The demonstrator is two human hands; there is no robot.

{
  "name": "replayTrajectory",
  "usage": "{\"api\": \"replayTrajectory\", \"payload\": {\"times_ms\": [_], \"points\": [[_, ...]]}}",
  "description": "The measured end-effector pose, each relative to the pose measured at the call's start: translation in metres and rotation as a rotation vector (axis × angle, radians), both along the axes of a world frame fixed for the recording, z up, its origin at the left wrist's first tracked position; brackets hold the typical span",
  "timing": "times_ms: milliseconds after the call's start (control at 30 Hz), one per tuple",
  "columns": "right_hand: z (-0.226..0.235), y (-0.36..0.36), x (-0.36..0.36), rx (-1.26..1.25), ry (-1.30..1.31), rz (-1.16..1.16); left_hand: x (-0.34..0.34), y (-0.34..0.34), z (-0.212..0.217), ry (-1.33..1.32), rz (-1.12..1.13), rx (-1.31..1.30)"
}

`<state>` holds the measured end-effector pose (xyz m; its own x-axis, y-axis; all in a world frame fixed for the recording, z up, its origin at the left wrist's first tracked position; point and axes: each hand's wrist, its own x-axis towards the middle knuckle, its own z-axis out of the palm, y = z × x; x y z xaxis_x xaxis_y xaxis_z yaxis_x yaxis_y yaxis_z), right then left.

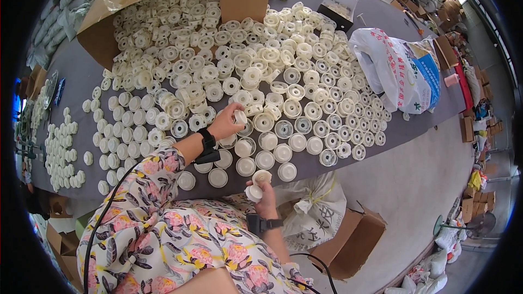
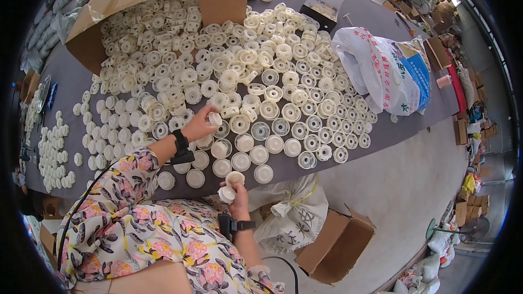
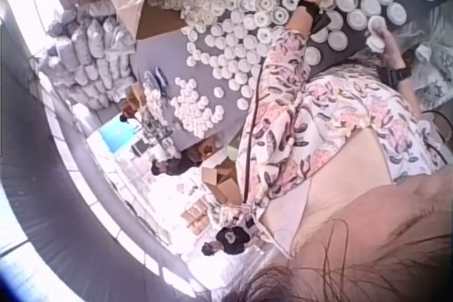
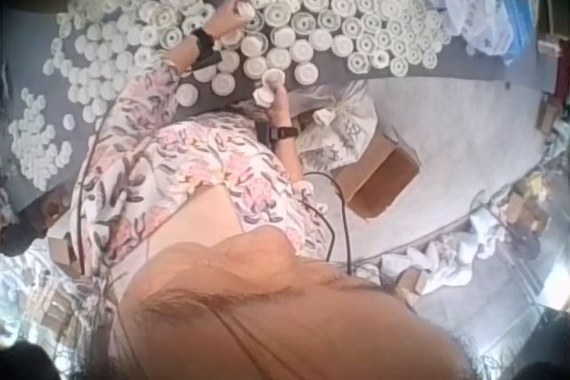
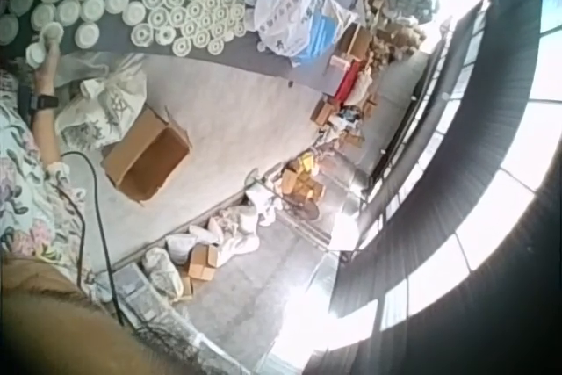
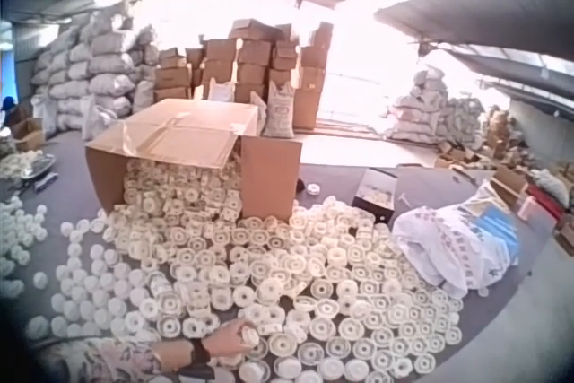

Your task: Sorting and arranging small white plastic wheel-like components from a box onto a table surface.

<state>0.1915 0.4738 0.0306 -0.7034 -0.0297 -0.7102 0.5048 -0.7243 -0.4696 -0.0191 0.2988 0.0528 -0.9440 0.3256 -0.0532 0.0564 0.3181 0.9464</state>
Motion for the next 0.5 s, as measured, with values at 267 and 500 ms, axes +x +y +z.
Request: {"api": "replayTrajectory", "payload": {"times_ms": [267,500], "points": [[0.004,0.009,0.008,-0.044,-0.037,-0.075,0.014,0.006,-0.007,0.198,-0.087,-0.354],[0.005,0.008,0.007,-0.024,-0.019,-0.049,0.023,-0.013,-0.025,0.569,-0.217,-0.531]]}}
